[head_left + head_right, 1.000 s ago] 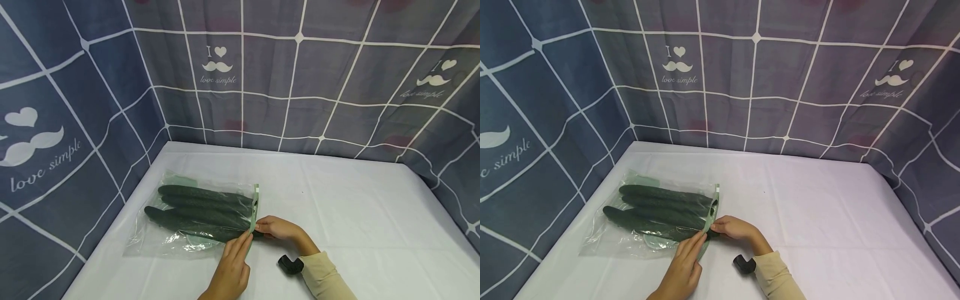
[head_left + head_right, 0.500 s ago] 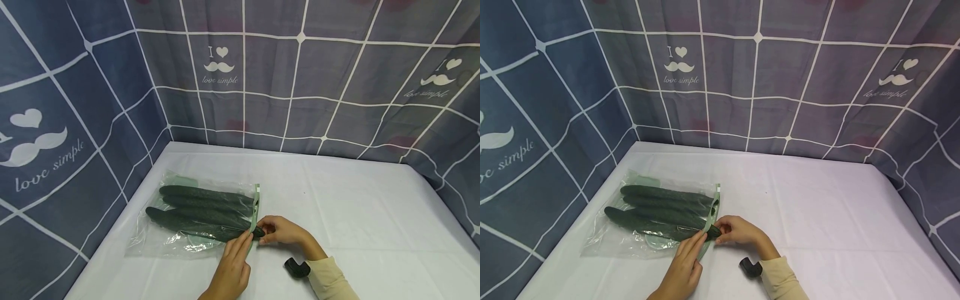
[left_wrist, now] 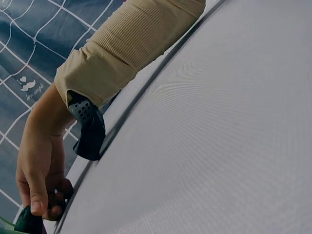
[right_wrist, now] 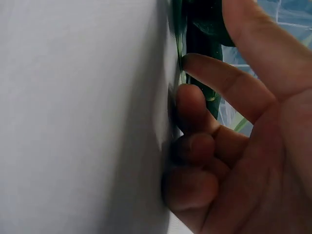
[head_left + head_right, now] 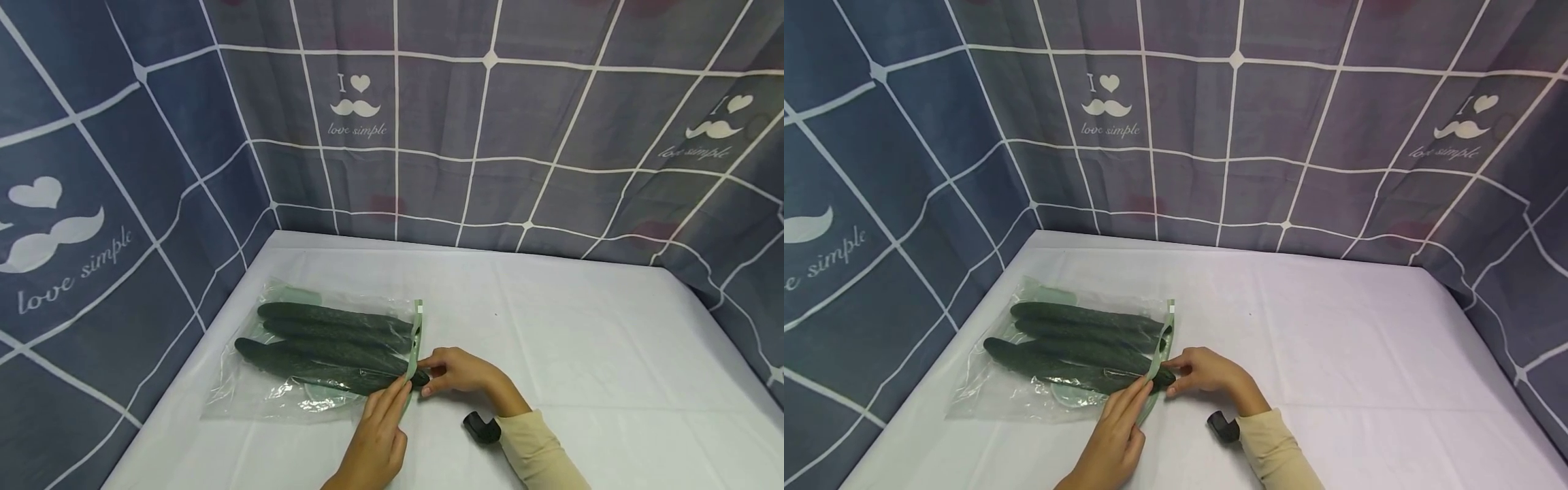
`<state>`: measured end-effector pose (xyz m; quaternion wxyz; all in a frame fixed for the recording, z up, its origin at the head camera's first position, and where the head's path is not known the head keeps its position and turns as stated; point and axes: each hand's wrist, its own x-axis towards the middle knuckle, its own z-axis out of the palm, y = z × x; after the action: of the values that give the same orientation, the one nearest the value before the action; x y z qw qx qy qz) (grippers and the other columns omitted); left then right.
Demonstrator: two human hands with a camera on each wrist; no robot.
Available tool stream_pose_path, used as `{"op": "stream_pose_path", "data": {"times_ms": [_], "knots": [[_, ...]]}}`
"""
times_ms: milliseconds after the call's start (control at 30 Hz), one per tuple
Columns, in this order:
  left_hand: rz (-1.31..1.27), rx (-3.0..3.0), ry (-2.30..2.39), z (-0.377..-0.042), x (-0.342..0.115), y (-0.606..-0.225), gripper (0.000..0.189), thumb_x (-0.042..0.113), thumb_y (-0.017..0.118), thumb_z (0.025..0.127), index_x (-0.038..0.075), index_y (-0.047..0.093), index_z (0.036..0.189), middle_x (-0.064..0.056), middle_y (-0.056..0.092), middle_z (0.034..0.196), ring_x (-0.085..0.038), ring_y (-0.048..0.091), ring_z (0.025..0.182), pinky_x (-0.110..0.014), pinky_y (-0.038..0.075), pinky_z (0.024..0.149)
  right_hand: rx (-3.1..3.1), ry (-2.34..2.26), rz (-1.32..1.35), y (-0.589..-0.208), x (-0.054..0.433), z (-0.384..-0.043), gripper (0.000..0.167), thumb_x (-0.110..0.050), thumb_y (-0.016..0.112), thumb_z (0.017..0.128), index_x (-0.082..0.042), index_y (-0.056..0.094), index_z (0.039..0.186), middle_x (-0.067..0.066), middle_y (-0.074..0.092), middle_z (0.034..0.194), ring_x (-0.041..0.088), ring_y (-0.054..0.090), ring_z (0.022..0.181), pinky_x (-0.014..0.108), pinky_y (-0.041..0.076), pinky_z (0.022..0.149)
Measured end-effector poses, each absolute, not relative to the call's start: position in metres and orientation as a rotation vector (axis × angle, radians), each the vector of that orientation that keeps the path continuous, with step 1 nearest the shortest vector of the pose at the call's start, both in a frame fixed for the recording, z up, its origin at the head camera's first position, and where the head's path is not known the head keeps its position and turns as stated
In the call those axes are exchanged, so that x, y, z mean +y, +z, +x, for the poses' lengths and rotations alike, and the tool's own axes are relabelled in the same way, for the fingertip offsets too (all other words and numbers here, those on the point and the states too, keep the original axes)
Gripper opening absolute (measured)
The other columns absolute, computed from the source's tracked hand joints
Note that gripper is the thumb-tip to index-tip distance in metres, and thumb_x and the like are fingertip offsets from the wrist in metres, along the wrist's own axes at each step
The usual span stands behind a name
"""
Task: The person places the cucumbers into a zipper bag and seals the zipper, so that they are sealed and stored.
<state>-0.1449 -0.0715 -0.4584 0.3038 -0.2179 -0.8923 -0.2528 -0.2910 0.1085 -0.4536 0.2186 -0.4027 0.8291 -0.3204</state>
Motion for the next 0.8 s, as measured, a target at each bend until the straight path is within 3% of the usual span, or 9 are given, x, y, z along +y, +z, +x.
{"op": "stream_pose_path", "data": {"times_ms": [167, 433, 600, 700, 800], "knots": [[-0.575, -2.364, -0.678, -0.145, -0.072, -0.458, 0.067, -0.004, 0.055, 0.057, -0.003, 0.052, 0.124, -0.011, 0.050, 0.131, -0.015, 0.048, 0.105, -0.023, 0.044, 0.084, 2.283, -0.904, -1.051, -0.450, 0.105, -0.292, 0.043, -0.030, 0.071, 0.074, -0.003, 0.068, 0.108, -0.001, 0.064, 0.081, 0.000, 0.046, 0.063, 0.018, 0.042, 0.058], [-0.580, -2.378, -0.682, -0.144, -0.071, -0.458, 0.067, -0.005, 0.056, 0.057, -0.004, 0.052, 0.124, -0.012, 0.050, 0.131, -0.016, 0.048, 0.105, -0.023, 0.045, 0.083, 2.263, -0.947, -0.995, -0.447, 0.100, -0.294, 0.026, -0.028, 0.070, 0.075, -0.010, 0.074, 0.093, 0.000, 0.071, 0.080, -0.001, 0.049, 0.059, 0.017, 0.042, 0.054], [-0.587, -2.358, -0.672, -0.144, -0.071, -0.458, 0.066, -0.004, 0.055, 0.057, -0.004, 0.053, 0.123, -0.012, 0.051, 0.130, -0.016, 0.048, 0.104, -0.022, 0.043, 0.084, 2.261, -0.949, -0.959, -0.447, 0.097, -0.297, 0.018, -0.029, 0.069, 0.076, -0.011, 0.073, 0.078, 0.002, 0.064, 0.061, 0.002, 0.042, 0.050, 0.017, 0.034, 0.047], [-0.602, -2.332, -0.676, -0.145, -0.071, -0.458, 0.068, -0.005, 0.054, 0.056, -0.004, 0.052, 0.124, -0.012, 0.050, 0.131, -0.016, 0.048, 0.104, -0.021, 0.041, 0.085, 2.263, -0.943, -0.934, -0.447, 0.096, -0.298, 0.023, -0.029, 0.068, 0.077, -0.008, 0.068, 0.067, 0.001, 0.051, 0.050, 0.003, 0.037, 0.044, 0.018, 0.029, 0.044], [-0.611, -2.316, -0.685, -0.145, -0.070, -0.458, 0.069, -0.006, 0.053, 0.055, -0.004, 0.052, 0.124, -0.011, 0.049, 0.132, -0.016, 0.049, 0.103, -0.020, 0.040, 0.085, 2.275, -0.926, -0.913, -0.445, 0.094, -0.299, 0.030, -0.027, 0.068, 0.078, -0.003, 0.064, 0.062, -0.004, 0.044, 0.048, 0.004, 0.036, 0.041, 0.018, 0.029, 0.042]]}}
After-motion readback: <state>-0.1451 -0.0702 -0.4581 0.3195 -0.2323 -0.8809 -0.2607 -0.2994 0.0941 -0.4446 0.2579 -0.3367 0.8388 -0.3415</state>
